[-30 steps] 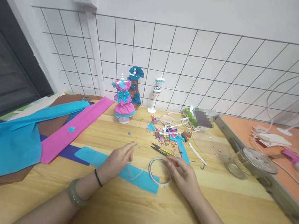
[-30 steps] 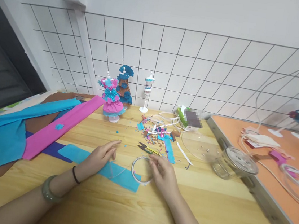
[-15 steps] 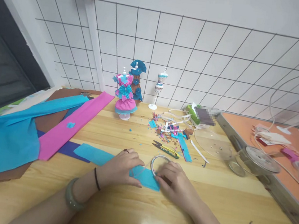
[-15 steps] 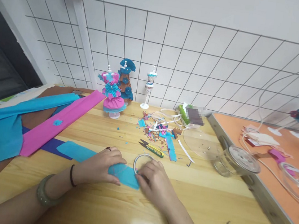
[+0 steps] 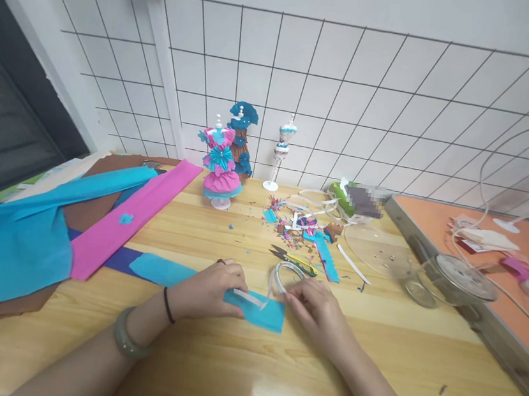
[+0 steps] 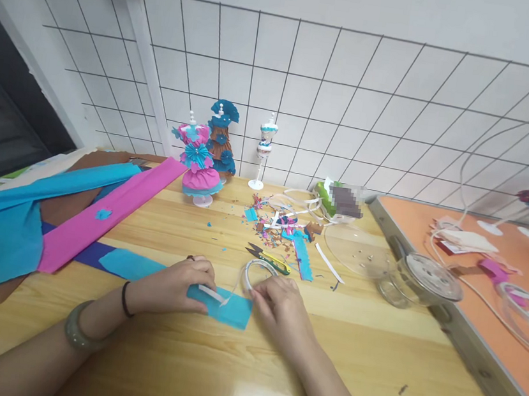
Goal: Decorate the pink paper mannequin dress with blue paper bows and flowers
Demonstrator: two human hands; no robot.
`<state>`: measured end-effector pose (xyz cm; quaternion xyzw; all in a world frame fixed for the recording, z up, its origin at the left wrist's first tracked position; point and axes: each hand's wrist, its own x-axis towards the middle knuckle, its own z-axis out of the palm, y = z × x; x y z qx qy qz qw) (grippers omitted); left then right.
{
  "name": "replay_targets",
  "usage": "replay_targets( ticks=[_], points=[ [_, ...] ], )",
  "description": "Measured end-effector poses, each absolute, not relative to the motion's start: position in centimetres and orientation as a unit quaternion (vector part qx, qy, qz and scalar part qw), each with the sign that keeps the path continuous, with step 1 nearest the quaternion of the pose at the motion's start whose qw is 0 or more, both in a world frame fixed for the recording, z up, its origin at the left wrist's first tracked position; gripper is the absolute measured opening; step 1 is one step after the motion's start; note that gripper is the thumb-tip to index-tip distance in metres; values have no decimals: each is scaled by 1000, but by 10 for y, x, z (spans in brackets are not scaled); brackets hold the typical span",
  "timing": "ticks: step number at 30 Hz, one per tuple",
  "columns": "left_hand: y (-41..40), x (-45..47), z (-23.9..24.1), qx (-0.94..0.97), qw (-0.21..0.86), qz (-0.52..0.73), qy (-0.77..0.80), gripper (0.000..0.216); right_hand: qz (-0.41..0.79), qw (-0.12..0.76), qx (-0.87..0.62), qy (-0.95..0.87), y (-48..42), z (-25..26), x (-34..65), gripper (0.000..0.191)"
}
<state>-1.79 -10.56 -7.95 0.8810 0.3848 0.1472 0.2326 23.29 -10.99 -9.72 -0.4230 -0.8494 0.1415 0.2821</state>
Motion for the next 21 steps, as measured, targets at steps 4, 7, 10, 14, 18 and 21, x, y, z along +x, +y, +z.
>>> replay_targets(
  ticks=[4,7,10,14,18,21],
  points=[
    [-104,-20,-82,874,268,180,364,20,144,305,-450,-827,-109,-96,235,19],
    [-104,-21,-82,862,283,203,368,24,144,316,-463,-815,-110,-96,236,19],
    [-104,-21,-80,861,268,212,378,30,141,339,-475,-800,-111,-96,236,20],
    [-104,-20,-82,874,210,185,397,33,124,381,-481,-780,-110,-96,237,21],
    [-104,-17,-86,886,184,150,398,30,125,396,-491,-766,-109,-98,239,21],
    [-107,-13,-87,897,196,142,370,27,130,396,-504,-756,-109,-98,240,21]
  ],
)
